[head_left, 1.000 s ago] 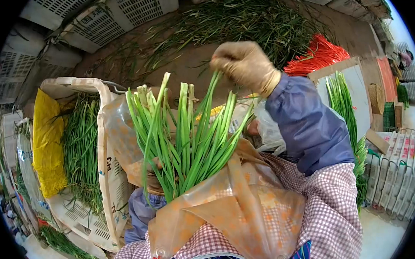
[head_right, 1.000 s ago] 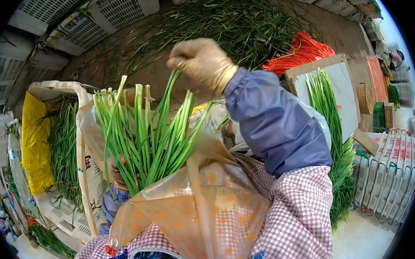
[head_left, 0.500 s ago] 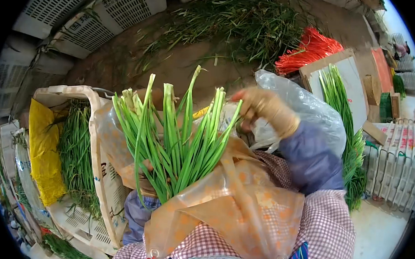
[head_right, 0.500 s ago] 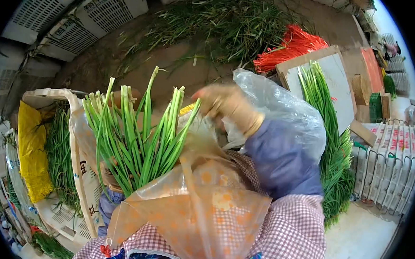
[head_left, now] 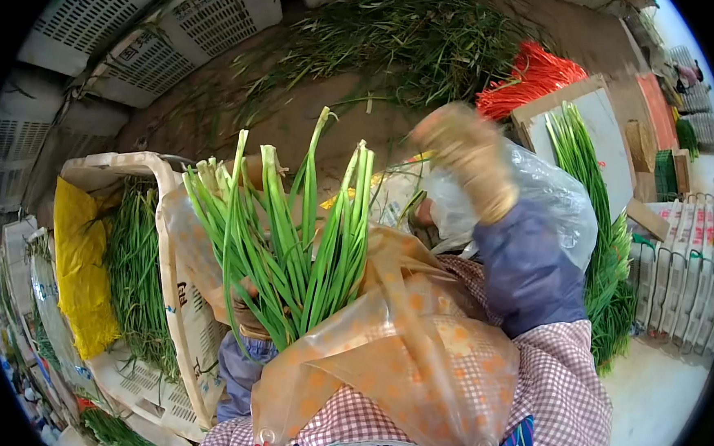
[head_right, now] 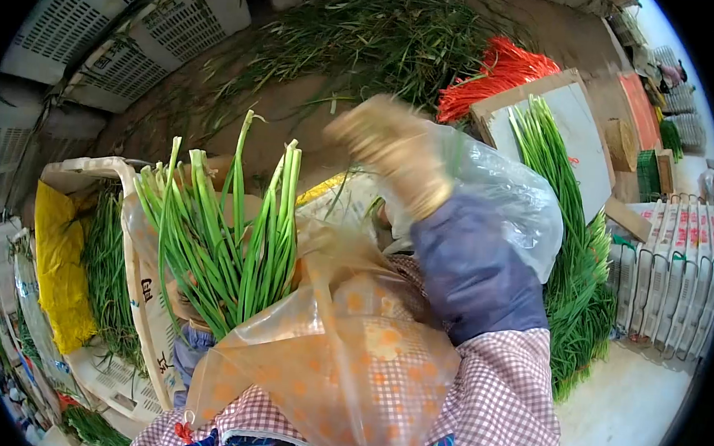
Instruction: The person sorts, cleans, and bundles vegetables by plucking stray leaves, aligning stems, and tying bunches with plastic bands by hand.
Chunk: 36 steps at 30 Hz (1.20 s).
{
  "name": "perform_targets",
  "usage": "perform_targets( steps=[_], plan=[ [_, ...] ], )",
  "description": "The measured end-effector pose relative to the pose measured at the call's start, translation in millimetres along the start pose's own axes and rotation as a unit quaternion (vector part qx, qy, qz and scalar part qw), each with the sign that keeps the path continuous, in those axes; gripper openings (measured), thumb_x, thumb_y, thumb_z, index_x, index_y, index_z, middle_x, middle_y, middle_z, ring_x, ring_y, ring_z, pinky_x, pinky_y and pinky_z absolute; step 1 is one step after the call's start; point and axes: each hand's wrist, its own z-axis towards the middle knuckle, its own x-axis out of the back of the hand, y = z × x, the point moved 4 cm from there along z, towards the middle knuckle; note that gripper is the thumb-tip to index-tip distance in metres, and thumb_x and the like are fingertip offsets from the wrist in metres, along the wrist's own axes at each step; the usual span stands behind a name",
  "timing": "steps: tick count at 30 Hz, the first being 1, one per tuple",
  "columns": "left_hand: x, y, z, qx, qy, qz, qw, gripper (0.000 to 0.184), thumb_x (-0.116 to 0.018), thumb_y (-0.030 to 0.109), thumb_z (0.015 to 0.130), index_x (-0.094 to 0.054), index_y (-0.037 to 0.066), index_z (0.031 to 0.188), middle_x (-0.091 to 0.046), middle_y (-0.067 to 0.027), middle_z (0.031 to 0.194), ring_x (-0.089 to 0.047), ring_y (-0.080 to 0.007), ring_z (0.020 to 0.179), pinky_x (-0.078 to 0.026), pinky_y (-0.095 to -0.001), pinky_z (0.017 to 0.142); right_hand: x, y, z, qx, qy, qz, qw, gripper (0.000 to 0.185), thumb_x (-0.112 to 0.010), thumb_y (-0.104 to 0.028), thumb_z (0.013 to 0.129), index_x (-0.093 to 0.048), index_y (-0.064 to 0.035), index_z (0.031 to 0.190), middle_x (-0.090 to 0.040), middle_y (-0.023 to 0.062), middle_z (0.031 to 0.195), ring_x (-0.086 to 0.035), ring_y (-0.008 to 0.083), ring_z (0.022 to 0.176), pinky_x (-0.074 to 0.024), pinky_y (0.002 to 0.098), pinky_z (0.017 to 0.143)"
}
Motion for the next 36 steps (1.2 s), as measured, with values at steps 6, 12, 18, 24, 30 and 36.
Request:
perform_targets(
  steps=[6, 12, 18, 24, 30, 36],
  plan=[
    [10, 5, -5, -0.003, 0.006, 0.02, 1.0, 0.027, -0.057, 0.024, 0.087, -0.058, -0.001, 0.098, -0.064, -0.0126, 0.085, -0.062, -0.0249, 0.066, -0.052, -0.0352, 0.054, -71, 31, -23, -0.217, -0.134, 0.045, 0.966, 0.023, -0.059, -0.025, 0.089, -0.062, -0.002, 0.085, -0.06, 0.0005, 0.075, -0.051, 0.0077, 0.065, -0.0427, 0.0226, 0.061],
    [20, 2, -9, -0.007, 0.015, 0.023, 1.0, 0.029, -0.056, 0.026, 0.088, -0.058, -0.001, 0.099, -0.064, -0.0121, 0.086, -0.061, -0.024, 0.067, -0.051, -0.0346, 0.056, -24, 28, -15, -0.024, 0.1, 0.052, 0.993, 0.034, -0.045, -0.036, 0.095, -0.059, -0.0067, 0.086, -0.059, 0.0036, 0.073, -0.057, 0.0135, 0.063, -0.0454, 0.0224, 0.059],
    [24, 3, -10, -0.011, 0.017, 0.038, 0.999, 0.03, -0.055, 0.028, 0.088, -0.058, -0.001, 0.099, -0.064, -0.0116, 0.086, -0.061, -0.023, 0.069, -0.05, -0.034, 0.058, 76, -7, -1, 0.187, 0.397, 0.003, 0.899, 0.025, -0.053, -0.028, 0.093, -0.061, -0.0065, 0.084, -0.058, 0.0013, 0.072, -0.053, 0.0072, 0.059, -0.0438, 0.0248, 0.05],
    [27, 6, -8, -0.015, 0.02, 0.051, 0.998, 0.032, -0.055, 0.029, 0.089, -0.058, 0.0, 0.099, -0.064, -0.0112, 0.086, -0.06, -0.0221, 0.07, -0.05, -0.0335, 0.06, -45, 2, -11, -0.012, -0.08, -0.137, 0.987, 0.026, -0.061, -0.03, 0.088, -0.065, -0.0045, 0.088, -0.061, 0.0038, 0.078, -0.056, 0.0112, 0.076, -0.0444, 0.021, 0.065],
    [37, 12, -16, -0.021, 0.036, 0.076, 0.996, 0.033, -0.054, 0.031, 0.09, -0.058, 0.0, 0.1, -0.065, -0.0107, 0.087, -0.059, -0.0211, 0.072, -0.049, -0.0329, 0.062, -67, 22, -8, -0.146, -0.107, 0.02, 0.983, 0.017, -0.06, -0.02, 0.088, -0.065, -0.0036, 0.089, -0.061, 0.0008, 0.076, -0.055, 0.0068, 0.066, -0.0444, 0.0202, 0.057],
    [62, 12, -66, 0.039, 0.097, 0.195, 0.975, 0.035, -0.053, 0.033, 0.091, -0.058, 0.0, 0.1, -0.065, -0.0102, 0.087, -0.059, -0.0202, 0.073, -0.048, -0.0323, 0.065, 33, 9, 40, 0.21, 0.126, -0.19, 0.951, 0.023, -0.052, -0.027, 0.093, -0.061, -0.008, 0.085, -0.063, 0.0008, 0.081, -0.055, 0.0107, 0.069, -0.0456, 0.0233, 0.062]
  ],
)
